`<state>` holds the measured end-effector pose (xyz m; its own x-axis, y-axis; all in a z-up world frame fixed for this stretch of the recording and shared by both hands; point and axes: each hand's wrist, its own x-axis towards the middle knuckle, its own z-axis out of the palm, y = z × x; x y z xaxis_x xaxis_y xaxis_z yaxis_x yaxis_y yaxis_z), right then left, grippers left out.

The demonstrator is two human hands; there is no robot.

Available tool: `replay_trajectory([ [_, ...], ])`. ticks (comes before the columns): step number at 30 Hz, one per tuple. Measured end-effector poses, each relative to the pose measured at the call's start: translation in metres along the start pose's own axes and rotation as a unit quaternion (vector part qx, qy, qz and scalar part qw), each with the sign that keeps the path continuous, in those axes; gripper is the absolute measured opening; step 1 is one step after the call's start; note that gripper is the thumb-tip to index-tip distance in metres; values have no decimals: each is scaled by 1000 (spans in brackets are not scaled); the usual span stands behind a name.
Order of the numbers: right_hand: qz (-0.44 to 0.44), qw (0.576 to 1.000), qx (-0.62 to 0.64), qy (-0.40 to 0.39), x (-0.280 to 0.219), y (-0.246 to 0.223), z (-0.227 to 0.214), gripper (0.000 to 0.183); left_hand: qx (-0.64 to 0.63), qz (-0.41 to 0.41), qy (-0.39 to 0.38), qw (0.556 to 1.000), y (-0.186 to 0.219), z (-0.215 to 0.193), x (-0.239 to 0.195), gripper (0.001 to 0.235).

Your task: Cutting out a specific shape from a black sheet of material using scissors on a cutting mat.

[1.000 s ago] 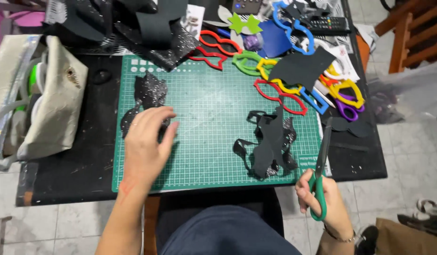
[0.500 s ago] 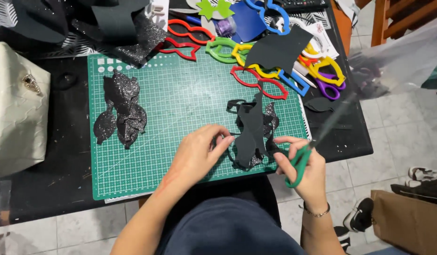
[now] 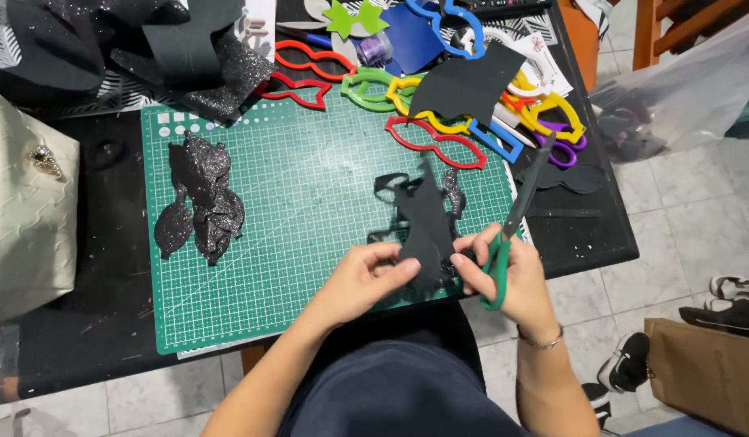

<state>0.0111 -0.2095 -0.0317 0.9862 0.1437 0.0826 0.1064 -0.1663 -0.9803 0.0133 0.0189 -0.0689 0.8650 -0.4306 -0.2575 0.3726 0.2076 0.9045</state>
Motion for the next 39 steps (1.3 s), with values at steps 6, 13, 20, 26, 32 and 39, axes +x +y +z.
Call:
replay_trajectory([
  [6,-84,986,-60,-129,34,-41,-8,28,116,2,-139,984,51,8,-3,30],
  [13,-121,991,-24,51,-3,-44,-2,30,4,68,45,997,32,18,22,35],
  [20,76,984,85,-136,-75,-12,34,70,88,64,178,978,42,38,24,56],
  [26,90,975,43,-200,-82,-17,36,75,83,56,220,970,45,49,25,56],
  [32,96,976,55,-187,-72,-17,42,71,83,94,285,950,25,54,24,51],
  [39,-17,987,-94,-126,-48,-1,50,73,-89,26,277,956,33,80,14,54],
])
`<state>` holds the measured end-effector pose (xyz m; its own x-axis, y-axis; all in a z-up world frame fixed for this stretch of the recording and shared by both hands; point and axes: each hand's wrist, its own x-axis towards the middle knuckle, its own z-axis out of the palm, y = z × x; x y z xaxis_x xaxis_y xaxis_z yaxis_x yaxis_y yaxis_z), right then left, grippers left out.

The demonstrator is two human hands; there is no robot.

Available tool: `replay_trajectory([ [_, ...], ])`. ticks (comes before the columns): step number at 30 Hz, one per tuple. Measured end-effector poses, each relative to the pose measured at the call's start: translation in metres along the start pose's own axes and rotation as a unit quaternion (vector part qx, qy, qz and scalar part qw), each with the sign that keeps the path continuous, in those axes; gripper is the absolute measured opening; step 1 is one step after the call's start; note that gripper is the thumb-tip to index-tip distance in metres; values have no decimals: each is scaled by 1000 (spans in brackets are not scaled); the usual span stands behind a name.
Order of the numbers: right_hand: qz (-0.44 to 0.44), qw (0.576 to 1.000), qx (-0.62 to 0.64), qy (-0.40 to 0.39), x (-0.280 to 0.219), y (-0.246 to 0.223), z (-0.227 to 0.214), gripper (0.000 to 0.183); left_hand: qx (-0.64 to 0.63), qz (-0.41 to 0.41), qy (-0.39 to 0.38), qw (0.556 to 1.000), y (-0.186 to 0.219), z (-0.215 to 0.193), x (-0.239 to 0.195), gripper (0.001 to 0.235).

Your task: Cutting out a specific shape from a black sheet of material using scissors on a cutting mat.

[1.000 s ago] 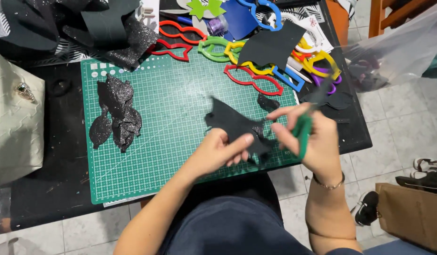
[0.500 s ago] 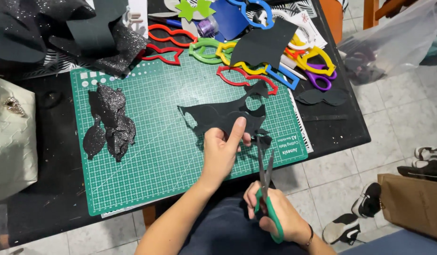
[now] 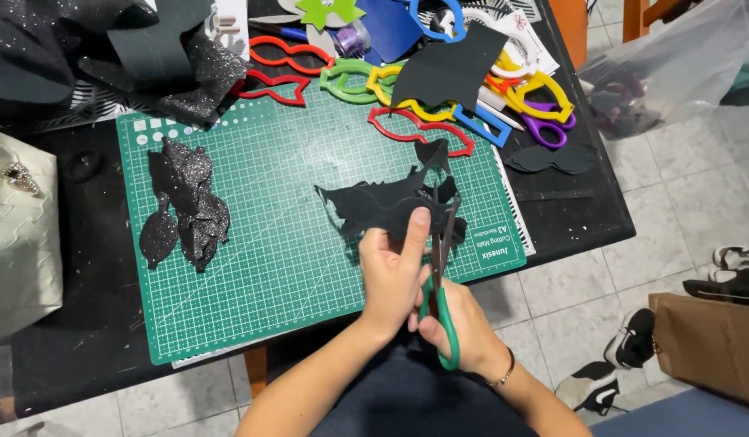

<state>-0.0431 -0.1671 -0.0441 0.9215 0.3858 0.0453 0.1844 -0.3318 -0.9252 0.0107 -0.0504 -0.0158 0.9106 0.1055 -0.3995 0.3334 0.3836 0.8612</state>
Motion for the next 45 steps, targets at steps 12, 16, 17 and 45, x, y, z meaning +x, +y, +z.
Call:
replay_trajectory([
  [12,-15,997,-65,41,-1,17,5,74,36,128,-40,990,-1,-2,-10,49],
  [16,-5,997,-64,52,-1,19,7,77,20,126,-49,991,-2,-1,-10,45],
  [17,-5,997,-53,61,-1,18,8,78,25,122,-49,991,-1,-1,-10,51],
  [45,-1,985,162,-59,-5,1,-20,66,101,105,-155,977,32,-26,25,25],
])
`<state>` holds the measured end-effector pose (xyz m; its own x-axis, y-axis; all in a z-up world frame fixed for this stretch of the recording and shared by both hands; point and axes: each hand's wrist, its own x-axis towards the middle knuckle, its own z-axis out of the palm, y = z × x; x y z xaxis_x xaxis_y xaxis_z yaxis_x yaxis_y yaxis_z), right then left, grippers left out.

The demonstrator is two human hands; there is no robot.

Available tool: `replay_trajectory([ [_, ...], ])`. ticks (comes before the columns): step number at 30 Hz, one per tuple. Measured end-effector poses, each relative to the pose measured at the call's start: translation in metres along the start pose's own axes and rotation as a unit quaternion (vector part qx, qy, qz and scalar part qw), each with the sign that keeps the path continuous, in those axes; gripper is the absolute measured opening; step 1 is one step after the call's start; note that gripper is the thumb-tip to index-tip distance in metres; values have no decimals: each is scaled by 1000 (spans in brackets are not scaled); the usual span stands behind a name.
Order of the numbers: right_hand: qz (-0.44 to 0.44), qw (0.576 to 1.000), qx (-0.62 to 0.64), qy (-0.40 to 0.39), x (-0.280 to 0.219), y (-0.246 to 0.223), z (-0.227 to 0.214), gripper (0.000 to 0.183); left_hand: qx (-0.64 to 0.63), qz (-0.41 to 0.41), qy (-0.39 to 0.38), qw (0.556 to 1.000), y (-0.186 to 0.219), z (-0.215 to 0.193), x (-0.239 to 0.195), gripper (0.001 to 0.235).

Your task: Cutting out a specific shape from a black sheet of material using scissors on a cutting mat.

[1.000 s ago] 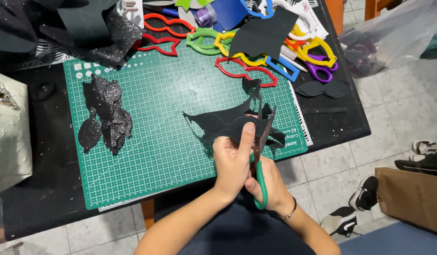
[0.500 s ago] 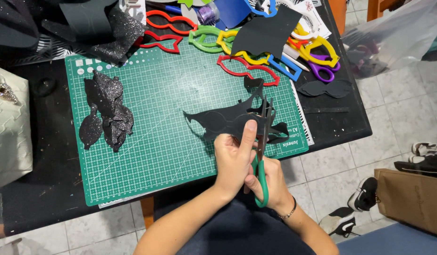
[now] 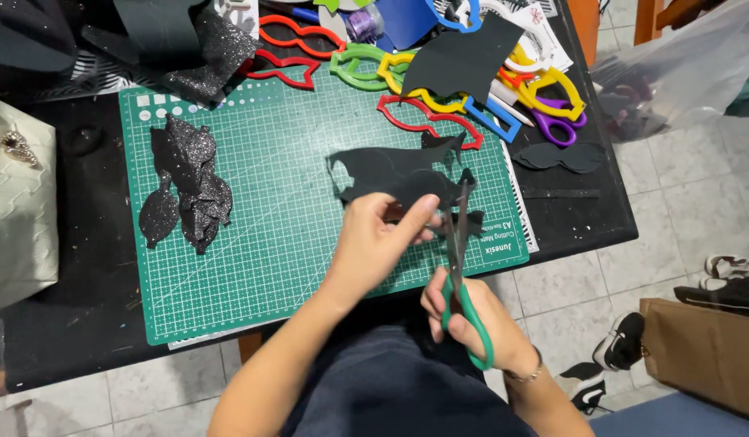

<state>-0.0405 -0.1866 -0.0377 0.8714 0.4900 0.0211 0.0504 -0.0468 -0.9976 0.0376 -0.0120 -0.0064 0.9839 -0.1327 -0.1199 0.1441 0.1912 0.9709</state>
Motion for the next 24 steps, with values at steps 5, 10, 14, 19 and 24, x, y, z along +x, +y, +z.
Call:
replay_trajectory([
  [5,15,998,-25,-55,-4,-13,-20,65,99,-3,-80,992,17,-23,6,24],
  [10,2,994,-70,-80,9,-27,-37,62,183,-32,-154,970,38,-28,6,23],
  [14,5,984,-113,-138,17,-37,-48,67,264,-17,-188,946,55,-30,7,32],
  [19,12,974,-147,-174,17,-36,-54,71,303,-19,-206,930,64,-30,6,35],
  [24,7,968,-180,-172,18,-36,-54,75,320,-14,-206,925,61,-32,11,36],
])
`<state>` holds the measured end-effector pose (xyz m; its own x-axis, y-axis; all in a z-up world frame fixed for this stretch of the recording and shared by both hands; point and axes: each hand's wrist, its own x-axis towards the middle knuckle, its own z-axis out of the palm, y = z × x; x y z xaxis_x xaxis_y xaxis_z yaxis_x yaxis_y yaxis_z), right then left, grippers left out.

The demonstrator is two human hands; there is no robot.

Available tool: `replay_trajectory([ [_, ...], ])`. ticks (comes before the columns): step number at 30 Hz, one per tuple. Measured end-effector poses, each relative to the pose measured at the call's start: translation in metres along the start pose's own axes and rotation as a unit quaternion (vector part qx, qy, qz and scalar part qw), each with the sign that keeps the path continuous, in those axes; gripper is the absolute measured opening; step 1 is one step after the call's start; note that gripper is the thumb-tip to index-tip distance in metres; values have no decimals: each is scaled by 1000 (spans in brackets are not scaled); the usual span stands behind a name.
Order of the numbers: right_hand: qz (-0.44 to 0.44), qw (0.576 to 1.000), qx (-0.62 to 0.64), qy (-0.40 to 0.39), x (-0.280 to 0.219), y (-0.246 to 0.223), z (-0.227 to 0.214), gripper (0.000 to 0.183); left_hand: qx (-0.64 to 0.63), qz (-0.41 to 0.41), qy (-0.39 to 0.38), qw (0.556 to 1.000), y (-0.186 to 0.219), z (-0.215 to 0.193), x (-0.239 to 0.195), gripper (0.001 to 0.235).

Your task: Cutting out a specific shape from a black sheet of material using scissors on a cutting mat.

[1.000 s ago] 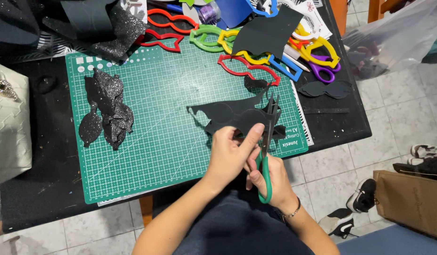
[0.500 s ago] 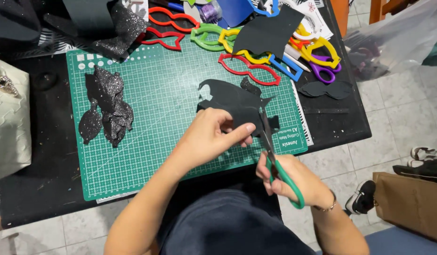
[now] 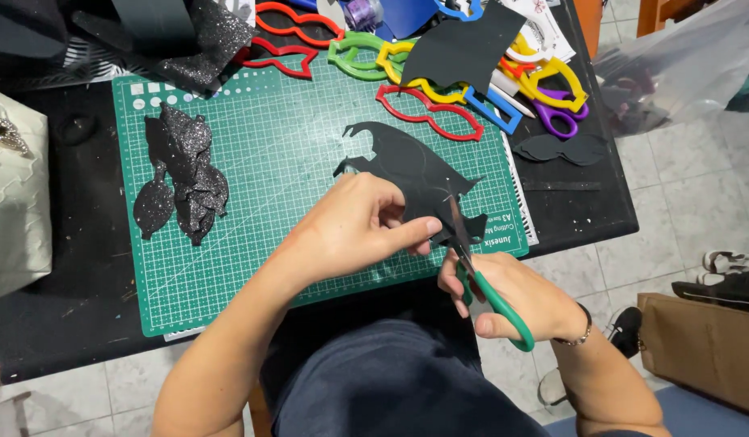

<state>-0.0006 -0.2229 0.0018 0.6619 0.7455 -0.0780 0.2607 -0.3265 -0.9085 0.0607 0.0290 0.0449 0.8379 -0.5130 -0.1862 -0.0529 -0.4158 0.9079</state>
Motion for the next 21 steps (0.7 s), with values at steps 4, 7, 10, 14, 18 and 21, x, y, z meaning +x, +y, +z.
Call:
replay_trajectory([
  [4,12,1000,-5,6,0,2,1,76,2,-1,0,1000,14,-6,-4,37],
  [7,13,1000,1,3,1,4,0,74,-2,0,-10,1000,15,-7,-4,39],
  [10,15,1000,-3,10,0,7,2,72,-7,5,-15,1000,14,-7,-3,39],
  [14,9,1000,-9,19,-1,8,3,71,7,8,-14,1000,13,-6,-2,39],
  [18,-11,999,-12,51,0,3,6,62,14,9,-15,1000,16,-8,-5,38],
  [21,-18,998,0,59,0,3,6,60,11,9,-15,1000,20,-10,-8,37],
])
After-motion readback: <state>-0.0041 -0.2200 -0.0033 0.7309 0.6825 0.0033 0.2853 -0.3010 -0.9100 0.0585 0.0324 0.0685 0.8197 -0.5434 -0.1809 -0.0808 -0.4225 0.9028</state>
